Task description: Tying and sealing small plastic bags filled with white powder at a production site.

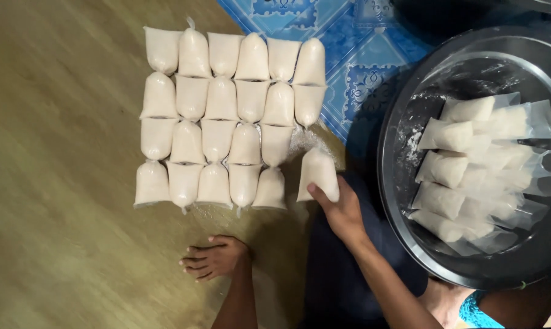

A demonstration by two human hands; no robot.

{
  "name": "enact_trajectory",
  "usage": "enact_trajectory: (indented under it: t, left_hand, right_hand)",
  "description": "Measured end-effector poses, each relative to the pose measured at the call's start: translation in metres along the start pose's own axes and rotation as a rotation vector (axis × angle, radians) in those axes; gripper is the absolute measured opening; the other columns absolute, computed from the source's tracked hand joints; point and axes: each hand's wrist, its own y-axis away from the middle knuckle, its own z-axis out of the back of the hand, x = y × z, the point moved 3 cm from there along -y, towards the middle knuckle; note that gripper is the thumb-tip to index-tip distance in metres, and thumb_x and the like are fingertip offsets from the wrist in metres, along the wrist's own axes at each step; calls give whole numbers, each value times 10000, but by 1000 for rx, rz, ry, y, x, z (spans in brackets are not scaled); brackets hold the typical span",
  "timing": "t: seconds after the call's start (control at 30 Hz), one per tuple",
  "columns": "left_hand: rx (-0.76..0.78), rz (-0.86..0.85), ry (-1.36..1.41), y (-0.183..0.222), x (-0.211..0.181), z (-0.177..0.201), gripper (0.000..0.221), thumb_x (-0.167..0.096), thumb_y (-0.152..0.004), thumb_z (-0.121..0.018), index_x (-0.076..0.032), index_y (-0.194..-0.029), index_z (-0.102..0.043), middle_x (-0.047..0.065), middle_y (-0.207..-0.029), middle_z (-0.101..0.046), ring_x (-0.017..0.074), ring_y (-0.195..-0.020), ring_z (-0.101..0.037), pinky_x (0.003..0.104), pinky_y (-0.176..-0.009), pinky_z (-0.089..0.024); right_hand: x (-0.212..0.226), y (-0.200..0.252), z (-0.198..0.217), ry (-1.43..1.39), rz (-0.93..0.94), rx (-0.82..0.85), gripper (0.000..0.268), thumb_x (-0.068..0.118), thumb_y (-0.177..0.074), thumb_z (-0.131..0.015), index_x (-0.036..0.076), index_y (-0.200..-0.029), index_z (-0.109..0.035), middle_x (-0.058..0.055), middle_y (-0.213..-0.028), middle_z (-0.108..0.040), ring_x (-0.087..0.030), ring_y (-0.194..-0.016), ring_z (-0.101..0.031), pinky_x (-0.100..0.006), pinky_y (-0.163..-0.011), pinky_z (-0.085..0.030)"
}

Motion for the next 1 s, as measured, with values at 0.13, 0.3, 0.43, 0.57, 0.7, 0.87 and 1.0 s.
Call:
enact_trajectory:
  t: [0.13,0.3,0.43,0.57,0.7,0.87,1.0]
  left_hand:
    - [-5,-36,-28,-3,-7,12,599,-410,-1039,-272,26,-1395,-477,252,-1506,-341,448,-1375,-303,668,-1025,-277]
    - [53,-19,-10,-4,-6,10,624,-426,-1042,-245,30,-1415,-449,257,-1533,-293,460,-1391,-279,679,-1018,-273]
    - [57,-8,-21,-4,-3,4,640,-440,-1034,-226,23,-1412,-457,259,-1527,-317,451,-1391,-278,668,-1048,-236]
    - [98,3,-44,-3,1,-2,641,-427,-1028,-226,24,-1431,-437,255,-1543,-288,451,-1404,-260,683,-1045,-243]
    - [40,-12,-31,-1,2,-6,664,-446,-1046,-194,26,-1440,-446,258,-1535,-308,457,-1394,-284,678,-1057,-225]
    - [94,17,-3,-1,2,-4,661,-455,-1045,-198,17,-1455,-414,260,-1550,-271,464,-1410,-249,682,-1067,-201]
    - [142,15,-25,-2,2,-3,658,-434,-1033,-219,33,-1455,-414,260,-1556,-250,451,-1421,-219,678,-1074,-184]
  right_hand:
    - [4,-28,-9,119,146,-22,722,569,-754,-621,87,-1286,-556,-121,-1228,-628,-305,-1117,-615,-409,-838,-472]
    - [25,-46,-10,205,68,-48,739,550,-734,-661,64,-1285,-577,-155,-1204,-653,-337,-1090,-633,-444,-829,-496]
    - [31,-58,-8,274,138,-74,512,482,-719,-731,66,-1014,-696,-124,-928,-719,-282,-890,-687,-411,-714,-513]
    - [34,-68,-6,366,345,-125,530,408,-631,-805,101,-1059,-745,-77,-978,-744,-216,-885,-697,-359,-716,-524]
    - [33,-74,-6,452,315,-100,597,370,-596,-854,144,-1135,-734,-100,-1046,-724,-248,-914,-693,-385,-748,-538]
    - [32,-79,-9,492,342,-88,616,291,-592,-857,163,-1177,-714,-77,-1114,-695,-261,-983,-667,-398,-777,-537]
    - [33,-83,-7,531,317,-68,628,313,-630,-857,109,-1200,-688,-126,-1160,-633,-278,-976,-656,-390,-809,-542]
